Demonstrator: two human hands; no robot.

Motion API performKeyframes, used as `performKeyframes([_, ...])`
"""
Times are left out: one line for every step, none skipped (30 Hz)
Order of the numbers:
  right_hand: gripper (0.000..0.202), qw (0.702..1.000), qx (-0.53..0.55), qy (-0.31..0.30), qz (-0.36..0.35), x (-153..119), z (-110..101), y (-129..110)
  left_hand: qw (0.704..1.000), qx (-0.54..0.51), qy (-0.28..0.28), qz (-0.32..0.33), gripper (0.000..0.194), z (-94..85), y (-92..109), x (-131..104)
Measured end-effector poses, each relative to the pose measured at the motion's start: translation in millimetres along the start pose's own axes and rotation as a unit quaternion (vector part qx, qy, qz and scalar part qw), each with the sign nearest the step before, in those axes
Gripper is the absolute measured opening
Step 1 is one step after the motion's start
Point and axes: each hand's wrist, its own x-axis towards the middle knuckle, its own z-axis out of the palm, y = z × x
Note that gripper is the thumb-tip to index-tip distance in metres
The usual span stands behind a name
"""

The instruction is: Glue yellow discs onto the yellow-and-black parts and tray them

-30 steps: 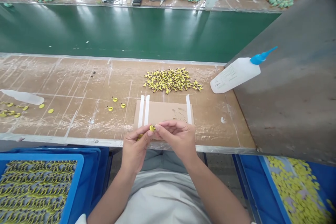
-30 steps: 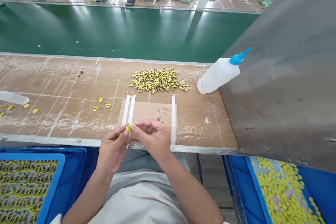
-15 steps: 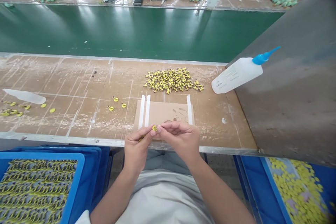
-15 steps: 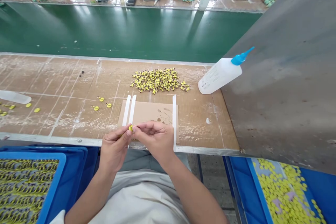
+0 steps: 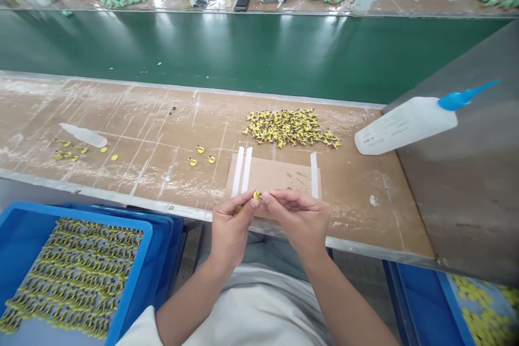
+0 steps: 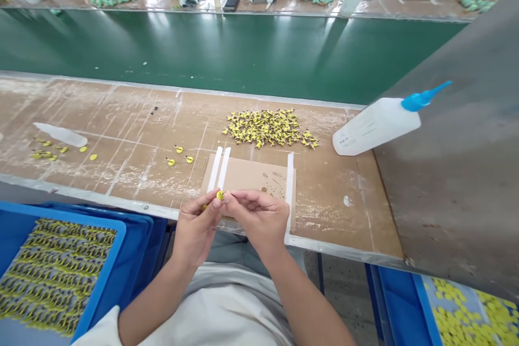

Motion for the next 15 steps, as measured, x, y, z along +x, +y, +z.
performKeyframes([0.01, 1.0, 0.002, 0.001, -0.001, 0, 2, 0, 1.0, -0.007, 0.002, 0.001, 0.026, -0.9, 0, 0])
performKeyframes([0.01, 1.0, 0.006, 0.002, 0.0, 0, 4, 0, 1.0, -0.009, 0.0, 0.007, 0.025, -2.2, 0, 0])
performKeyframes([0.01, 1.0, 0.009, 0.002, 0.001, -1, 6, 0, 1.0, -0.006, -0.002, 0.016, 0.023, -3.9, 0, 1])
performKeyframes([0.011, 1.0, 0.012, 0.0, 0.002, -1, 8, -1, 1.0, 0.0, -0.005, 0.027, 0.022, -6.0, 0, 1])
performKeyframes([0.011, 1.0, 0.014, -0.002, 0.003, -1, 11, -1, 0.999, 0.007, -0.008, 0.039, 0.022, -8.4, 1, 1])
performKeyframes([0.011, 1.0, 0.014, -0.005, 0.004, -1, 13, -1, 0.999, 0.014, -0.009, 0.05, 0.021, -10.9, 2, 2])
performKeyframes([0.01, 1.0, 0.014, -0.009, 0.006, -1, 15, -1, 0.998, 0.019, -0.009, 0.058, 0.021, -13.5, 4, 2])
performKeyframes([0.01, 1.0, 0.012, -0.011, 0.007, 0, 18, 0, 0.998, 0.022, -0.007, 0.062, 0.021, -16.1, 6, 3])
performKeyframes([0.01, 1.0, 0.009, -0.013, 0.008, 0, 20, 2, 0.998, 0.024, -0.005, 0.061, 0.021, -18.4, 8, 4])
performKeyframes([0.01, 1.0, 0.005, -0.015, 0.009, 0, 22, 3, 0.998, 0.024, -0.002, 0.058, 0.021, -20.5, 11, 4])
performKeyframes([0.011, 1.0, 0.001, -0.017, 0.01, 1, 25, 6, 0.998, 0.022, 0.003, 0.053, 0.021, -22.3, 14, 5])
performKeyframes([0.012, 1.0, -0.003, -0.019, 0.008, 2, 28, 8, 0.999, 0.018, 0.008, 0.048, 0.022, -23.9, 16, 6])
performKeyframes([0.013, 1.0, -0.007, -0.019, 0.004, 2, 31, 10, 0.999, 0.011, 0.012, 0.043, 0.023, -25.3, 19, 6])
performKeyframes([0.013, 1.0, -0.012, -0.017, -0.002, 2, 34, 12, 0.999, 0.0, 0.015, 0.038, 0.024, -26.7, 21, 7])
performKeyframes([0.014, 1.0, -0.015, -0.015, -0.009, 3, 37, 14, 0.999, -0.014, 0.018, 0.035, 0.024, -27.9, 23, 8])
